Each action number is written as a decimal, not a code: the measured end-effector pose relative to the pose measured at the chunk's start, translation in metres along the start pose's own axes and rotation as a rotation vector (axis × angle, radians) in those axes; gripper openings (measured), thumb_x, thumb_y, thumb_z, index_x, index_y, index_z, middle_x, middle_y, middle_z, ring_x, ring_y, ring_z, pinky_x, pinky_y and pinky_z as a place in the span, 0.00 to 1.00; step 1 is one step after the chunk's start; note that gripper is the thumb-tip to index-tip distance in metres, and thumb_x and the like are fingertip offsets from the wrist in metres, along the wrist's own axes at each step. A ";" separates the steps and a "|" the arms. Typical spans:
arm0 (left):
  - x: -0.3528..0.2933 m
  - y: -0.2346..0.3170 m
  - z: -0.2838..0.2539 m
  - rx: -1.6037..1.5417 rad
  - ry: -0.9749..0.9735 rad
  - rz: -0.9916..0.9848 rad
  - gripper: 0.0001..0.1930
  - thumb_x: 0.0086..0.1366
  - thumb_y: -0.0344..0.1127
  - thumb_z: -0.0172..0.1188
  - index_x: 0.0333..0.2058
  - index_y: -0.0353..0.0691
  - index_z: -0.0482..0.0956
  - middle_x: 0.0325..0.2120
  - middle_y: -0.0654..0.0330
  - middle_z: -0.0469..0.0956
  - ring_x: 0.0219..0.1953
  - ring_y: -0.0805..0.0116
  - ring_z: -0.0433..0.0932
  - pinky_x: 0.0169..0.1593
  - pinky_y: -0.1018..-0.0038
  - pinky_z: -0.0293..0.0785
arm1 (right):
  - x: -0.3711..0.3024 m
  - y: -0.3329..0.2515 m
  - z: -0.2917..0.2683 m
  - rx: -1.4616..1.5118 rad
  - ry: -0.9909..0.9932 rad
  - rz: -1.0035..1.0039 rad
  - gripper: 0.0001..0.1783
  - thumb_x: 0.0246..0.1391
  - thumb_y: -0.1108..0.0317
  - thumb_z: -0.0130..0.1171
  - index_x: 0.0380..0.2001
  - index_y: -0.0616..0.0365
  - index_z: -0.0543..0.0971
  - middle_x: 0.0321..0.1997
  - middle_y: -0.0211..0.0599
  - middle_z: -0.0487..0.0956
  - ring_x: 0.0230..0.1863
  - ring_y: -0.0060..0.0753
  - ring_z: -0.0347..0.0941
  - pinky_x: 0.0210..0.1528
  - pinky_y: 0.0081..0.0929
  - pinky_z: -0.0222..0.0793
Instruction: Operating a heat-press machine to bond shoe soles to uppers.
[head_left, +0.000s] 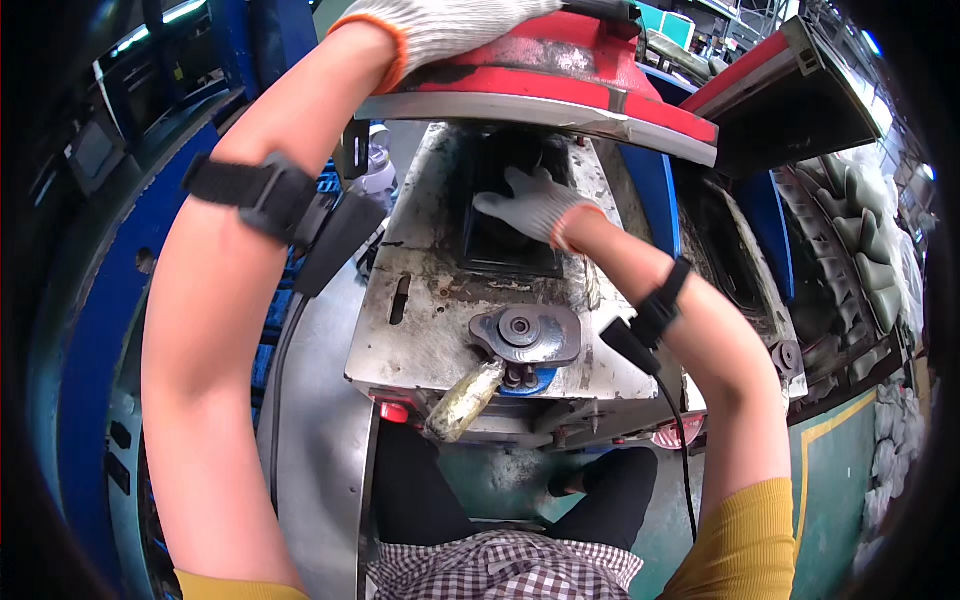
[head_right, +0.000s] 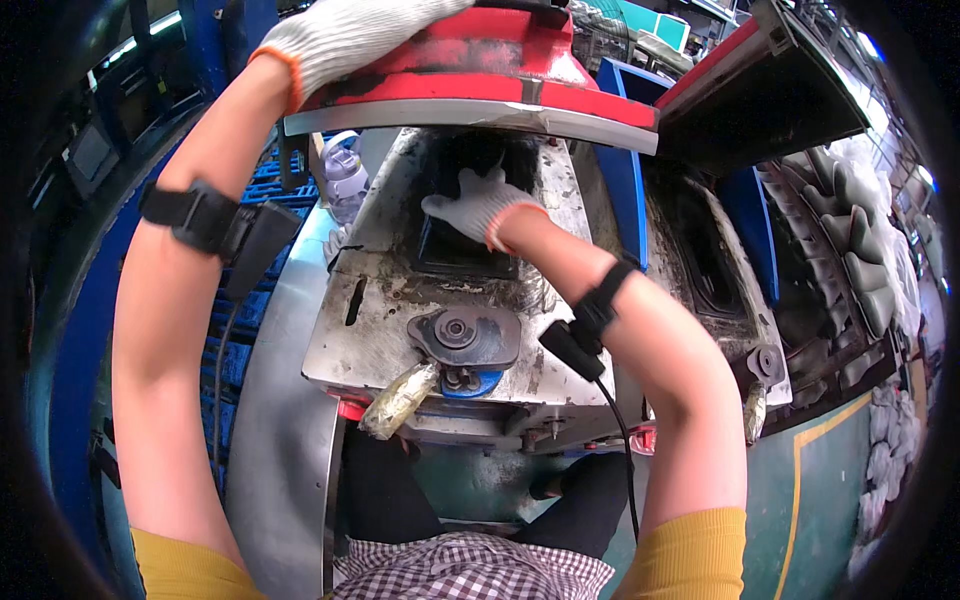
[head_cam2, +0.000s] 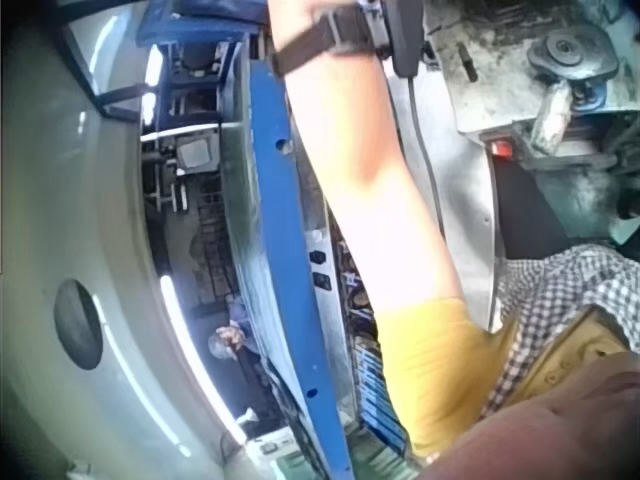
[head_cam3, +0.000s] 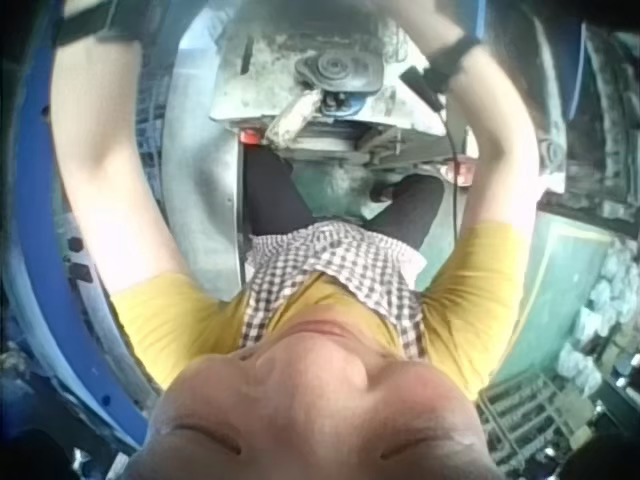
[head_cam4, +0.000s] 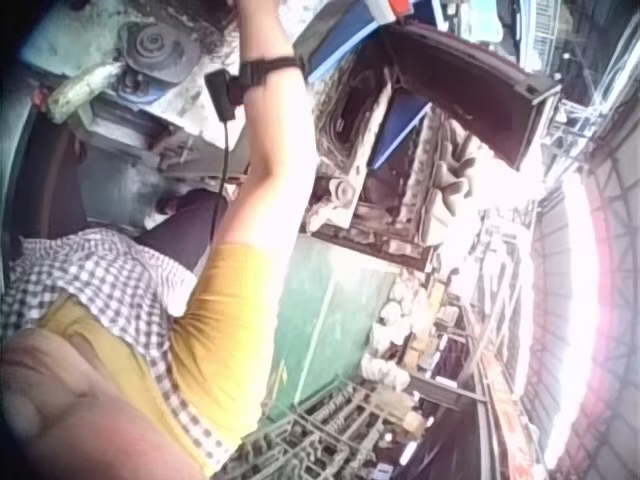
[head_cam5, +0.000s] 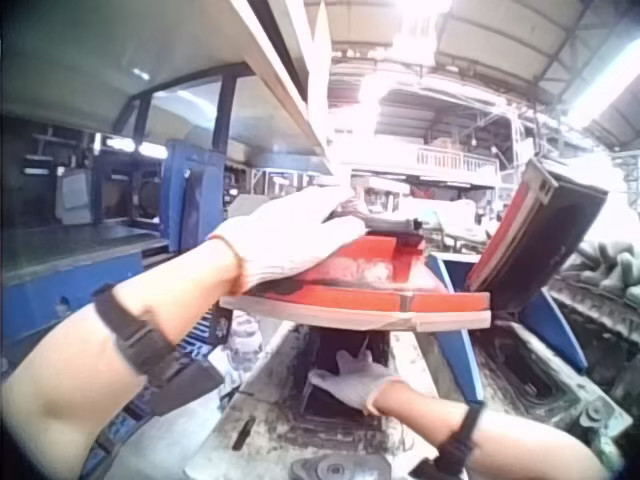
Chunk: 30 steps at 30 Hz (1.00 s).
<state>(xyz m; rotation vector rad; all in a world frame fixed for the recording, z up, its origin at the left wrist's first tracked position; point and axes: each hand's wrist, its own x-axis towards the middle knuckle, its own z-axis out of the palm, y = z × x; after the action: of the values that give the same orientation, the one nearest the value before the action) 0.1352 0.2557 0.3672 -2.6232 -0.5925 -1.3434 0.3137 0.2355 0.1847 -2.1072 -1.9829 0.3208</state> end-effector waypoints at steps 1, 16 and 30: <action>0.012 -0.011 -0.003 0.266 -0.161 0.210 0.23 0.70 0.43 0.57 0.57 0.36 0.76 0.54 0.45 0.78 0.56 0.45 0.77 0.62 0.57 0.73 | -0.019 -0.003 -0.006 0.006 0.080 -0.081 0.50 0.59 0.30 0.55 0.72 0.58 0.66 0.72 0.66 0.67 0.72 0.62 0.67 0.72 0.44 0.65; -0.020 0.067 0.024 -0.154 -0.828 -0.412 0.22 0.71 0.56 0.58 0.40 0.41 0.84 0.25 0.61 0.82 0.29 0.70 0.80 0.37 0.67 0.76 | -0.255 -0.034 0.124 1.379 -0.805 -0.167 0.35 0.74 0.54 0.54 0.74 0.62 0.60 0.64 0.45 0.75 0.59 0.32 0.77 0.57 0.30 0.76; -0.097 0.087 0.067 -0.261 -1.010 -0.537 0.21 0.67 0.55 0.61 0.37 0.40 0.84 0.23 0.60 0.80 0.26 0.68 0.79 0.37 0.68 0.75 | -0.242 -0.065 0.143 2.666 -0.937 -0.262 0.23 0.61 0.51 0.66 0.52 0.52 0.75 0.45 0.34 0.76 0.50 0.37 0.73 0.51 0.34 0.70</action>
<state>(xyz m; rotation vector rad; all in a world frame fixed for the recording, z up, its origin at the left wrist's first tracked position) 0.1693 0.1688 0.2544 -3.3956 -1.3718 0.0077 0.1930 0.0006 0.0698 0.2338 -0.2542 2.1256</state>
